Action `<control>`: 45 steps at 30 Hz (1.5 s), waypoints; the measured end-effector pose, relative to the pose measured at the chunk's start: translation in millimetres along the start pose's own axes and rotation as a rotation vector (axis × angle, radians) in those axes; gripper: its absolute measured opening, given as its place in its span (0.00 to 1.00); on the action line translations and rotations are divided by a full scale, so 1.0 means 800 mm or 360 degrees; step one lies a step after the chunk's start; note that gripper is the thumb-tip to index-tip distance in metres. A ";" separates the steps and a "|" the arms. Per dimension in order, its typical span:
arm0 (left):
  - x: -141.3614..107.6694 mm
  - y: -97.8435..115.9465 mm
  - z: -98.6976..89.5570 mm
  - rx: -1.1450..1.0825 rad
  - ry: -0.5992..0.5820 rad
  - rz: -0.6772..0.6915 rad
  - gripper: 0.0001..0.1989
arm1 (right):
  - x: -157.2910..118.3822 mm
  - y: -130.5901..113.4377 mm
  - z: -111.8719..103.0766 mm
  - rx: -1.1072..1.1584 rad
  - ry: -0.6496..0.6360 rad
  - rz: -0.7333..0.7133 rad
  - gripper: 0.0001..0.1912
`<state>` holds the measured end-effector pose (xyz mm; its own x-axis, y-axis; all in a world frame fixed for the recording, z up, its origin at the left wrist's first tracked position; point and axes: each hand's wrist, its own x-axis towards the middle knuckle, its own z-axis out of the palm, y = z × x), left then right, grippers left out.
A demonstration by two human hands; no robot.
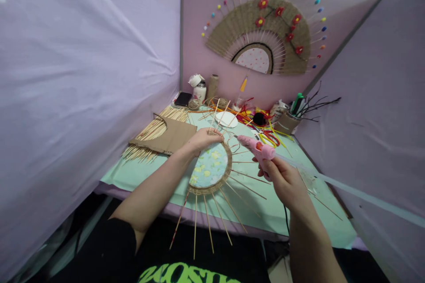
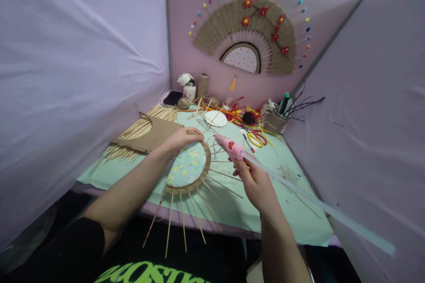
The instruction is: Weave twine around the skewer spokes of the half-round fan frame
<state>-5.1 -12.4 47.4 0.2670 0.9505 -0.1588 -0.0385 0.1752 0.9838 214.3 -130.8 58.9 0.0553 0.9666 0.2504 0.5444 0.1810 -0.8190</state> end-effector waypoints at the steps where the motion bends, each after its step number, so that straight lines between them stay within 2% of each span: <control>1: 0.002 -0.002 -0.001 -0.0024 -0.0005 -0.0014 0.07 | 0.000 0.004 -0.005 -0.0001 0.0083 0.0010 0.24; 3: 0.008 -0.008 -0.005 -0.0087 -0.0030 -0.0066 0.08 | 0.003 0.018 -0.022 -0.0001 0.0296 0.0072 0.25; 6: 0.016 -0.018 -0.011 -0.0201 -0.0080 -0.0134 0.10 | 0.013 0.059 -0.059 -0.0090 0.0530 0.0177 0.29; 8: 0.019 -0.022 -0.014 -0.0264 -0.0104 -0.0151 0.11 | 0.020 0.098 -0.085 -0.0332 0.0527 0.0215 0.30; 11: 0.021 -0.024 -0.014 -0.0307 -0.0117 -0.0166 0.12 | 0.024 0.158 -0.112 -0.0982 0.0387 0.0307 0.28; 14: 0.019 -0.022 -0.012 -0.0313 -0.0125 -0.0167 0.12 | 0.017 0.205 -0.119 -0.1485 0.0246 0.0451 0.25; 17: 0.018 -0.021 -0.011 -0.0318 -0.0114 -0.0158 0.12 | 0.008 0.222 -0.119 -0.1679 0.0226 0.0560 0.22; 19: 0.017 -0.020 -0.010 -0.0309 -0.0095 -0.0144 0.12 | 0.006 0.211 -0.121 -0.1695 0.0301 0.0645 0.23; 21: 0.016 -0.019 -0.010 -0.0283 -0.0080 -0.0132 0.13 | 0.009 0.182 -0.122 -0.1663 0.0435 0.0611 0.25; 23: 0.015 -0.018 -0.010 -0.0248 -0.0069 -0.0120 0.13 | 0.016 0.139 -0.115 -0.1587 0.0643 0.0334 0.25; 24: 0.015 -0.018 -0.010 -0.0232 -0.0062 -0.0114 0.13 | 0.021 0.115 -0.106 -0.1492 0.0681 0.0103 0.24; 25: 0.014 -0.017 -0.010 -0.0218 -0.0055 -0.0110 0.14 | 0.026 0.089 -0.092 -0.1356 0.0656 -0.0145 0.22; 27: 0.014 -0.017 -0.012 -0.0195 -0.0040 -0.0109 0.14 | 0.038 0.042 -0.055 -0.1059 0.0462 -0.0582 0.18; 29: 0.014 -0.018 -0.014 -0.0178 -0.0032 -0.0096 0.15 | 0.049 0.006 -0.011 -0.0935 0.0279 -0.0790 0.13; 31: 0.014 -0.019 -0.016 -0.0166 -0.0040 -0.0058 0.15 | 0.060 -0.015 0.030 -0.0973 0.0138 -0.0871 0.10; 33: 0.014 -0.021 -0.017 -0.0150 -0.0029 -0.0009 0.15 | 0.071 -0.025 0.059 -0.1054 0.0084 -0.0868 0.08; 36: 0.013 -0.023 -0.016 -0.0153 -0.0006 0.0005 0.15 | 0.083 -0.029 0.081 -0.1156 0.0084 -0.0846 0.08; 45: 0.012 -0.021 -0.011 -0.0188 -0.0052 0.0019 0.12 | 0.086 -0.026 0.092 -0.1255 0.0137 -0.0822 0.08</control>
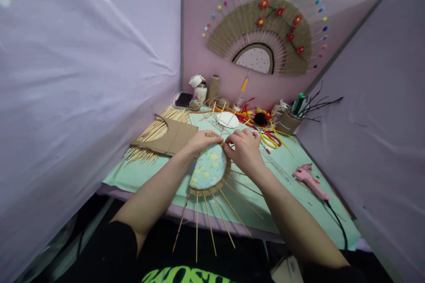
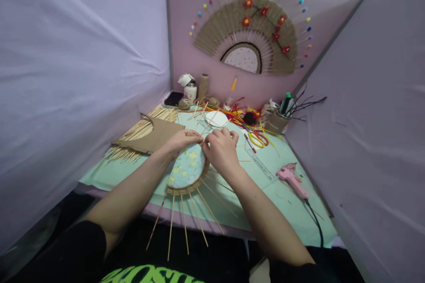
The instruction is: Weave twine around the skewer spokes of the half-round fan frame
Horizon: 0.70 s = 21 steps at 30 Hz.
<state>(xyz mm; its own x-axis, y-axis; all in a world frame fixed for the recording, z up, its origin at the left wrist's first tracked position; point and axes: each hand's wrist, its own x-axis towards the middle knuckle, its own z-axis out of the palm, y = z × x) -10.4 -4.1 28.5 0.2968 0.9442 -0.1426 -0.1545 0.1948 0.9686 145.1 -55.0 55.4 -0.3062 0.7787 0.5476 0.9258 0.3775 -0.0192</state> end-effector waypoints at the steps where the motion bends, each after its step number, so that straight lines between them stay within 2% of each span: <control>1: -0.001 0.001 0.000 -0.0008 -0.0009 -0.0001 0.12 | -0.001 0.000 0.000 0.0002 0.0007 0.0006 0.08; 11: -0.001 0.001 0.000 -0.0047 -0.0041 -0.0034 0.16 | -0.003 0.008 -0.006 -0.0008 0.0004 0.0059 0.06; 21: -0.001 -0.002 -0.001 -0.0007 -0.0040 0.0015 0.18 | -0.001 0.013 -0.011 -0.0072 -0.0073 -0.0138 0.08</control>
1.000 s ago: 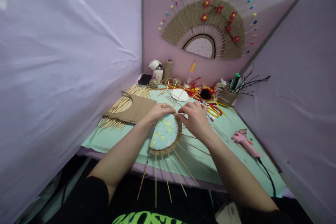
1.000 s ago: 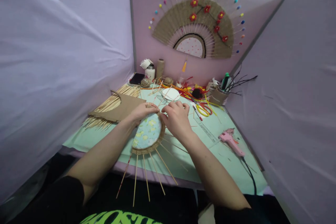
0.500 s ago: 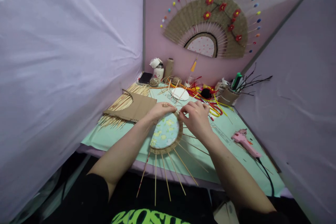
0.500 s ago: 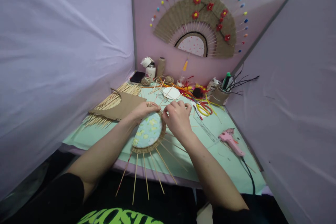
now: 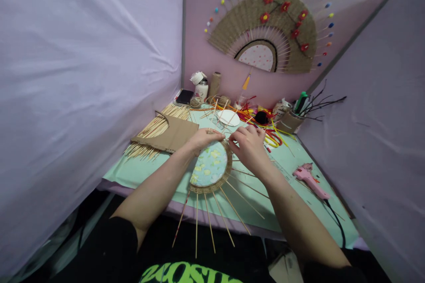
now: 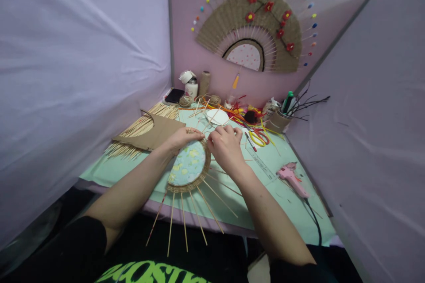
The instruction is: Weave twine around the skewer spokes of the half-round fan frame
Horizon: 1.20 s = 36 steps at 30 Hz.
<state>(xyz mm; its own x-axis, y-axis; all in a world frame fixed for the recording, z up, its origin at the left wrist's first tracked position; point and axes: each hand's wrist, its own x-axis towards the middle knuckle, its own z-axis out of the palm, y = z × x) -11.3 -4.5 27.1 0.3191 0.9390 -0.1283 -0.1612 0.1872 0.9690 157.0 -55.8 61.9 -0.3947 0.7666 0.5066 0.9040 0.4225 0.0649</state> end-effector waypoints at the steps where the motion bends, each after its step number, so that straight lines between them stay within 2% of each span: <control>1: 0.000 0.000 0.000 -0.0010 -0.0002 -0.0008 0.19 | 0.000 0.000 0.000 0.0003 -0.0016 -0.0024 0.08; 12: 0.002 -0.002 0.000 -0.0004 0.0019 -0.0010 0.15 | 0.000 -0.004 -0.009 0.0044 -0.0079 -0.0065 0.09; 23: 0.001 -0.003 -0.001 0.0010 0.0001 0.0002 0.13 | -0.011 0.004 -0.019 0.0129 0.0061 -0.0072 0.11; 31: -0.001 0.000 0.001 -0.0005 0.0029 -0.0002 0.12 | -0.014 0.000 -0.007 0.0138 0.0062 -0.0100 0.09; 36: -0.004 0.003 0.002 -0.0021 0.0031 -0.0011 0.10 | -0.014 -0.004 -0.010 0.0129 0.0025 -0.0091 0.09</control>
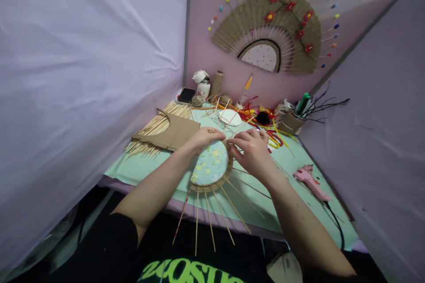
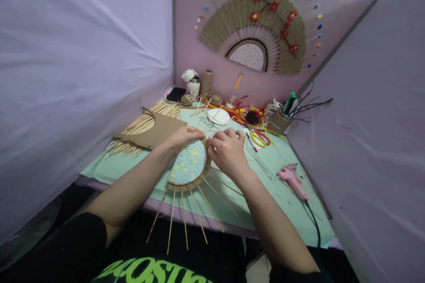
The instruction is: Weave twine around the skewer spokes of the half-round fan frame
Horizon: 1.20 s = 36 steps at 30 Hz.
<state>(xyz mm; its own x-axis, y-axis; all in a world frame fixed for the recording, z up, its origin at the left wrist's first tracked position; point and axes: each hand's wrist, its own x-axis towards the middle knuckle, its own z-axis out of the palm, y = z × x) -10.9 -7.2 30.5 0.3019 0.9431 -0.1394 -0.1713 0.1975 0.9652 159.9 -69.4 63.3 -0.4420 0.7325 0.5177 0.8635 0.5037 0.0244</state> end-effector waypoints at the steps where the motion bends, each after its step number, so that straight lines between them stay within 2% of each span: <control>1: 0.000 0.000 0.000 -0.0005 -0.0004 -0.0001 0.10 | 0.000 -0.001 -0.001 -0.0010 0.0000 -0.0002 0.09; 8: 0.003 -0.002 -0.002 0.0023 -0.0056 0.0040 0.15 | -0.001 -0.005 0.000 -0.0019 0.0034 -0.0025 0.10; 14: 0.004 -0.002 -0.003 0.0053 -0.0018 0.0092 0.13 | -0.005 0.000 -0.001 0.0001 0.0093 -0.0026 0.10; 18: 0.001 0.001 -0.002 0.0017 -0.0025 0.0045 0.14 | -0.008 0.006 -0.002 0.0002 0.0135 -0.0008 0.10; 26: -0.001 0.003 0.001 -0.0039 -0.0025 0.0011 0.14 | -0.007 0.000 -0.001 0.0012 0.0054 -0.0013 0.09; 32: 0.000 0.002 0.000 -0.0051 -0.0061 0.0029 0.15 | -0.006 0.008 -0.007 0.0045 0.0215 -0.0029 0.07; 36: 0.002 0.000 -0.001 -0.0041 -0.0074 -0.0021 0.14 | -0.006 0.009 -0.009 0.0083 0.0197 -0.0087 0.07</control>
<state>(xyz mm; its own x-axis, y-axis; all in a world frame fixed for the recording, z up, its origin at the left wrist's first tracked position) -11.1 -5.7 30.1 0.3477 0.9269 -0.1410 -0.1910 0.2173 0.9572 170.0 -72.2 66.9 -0.4517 0.6430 0.6186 0.8240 0.5665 0.0128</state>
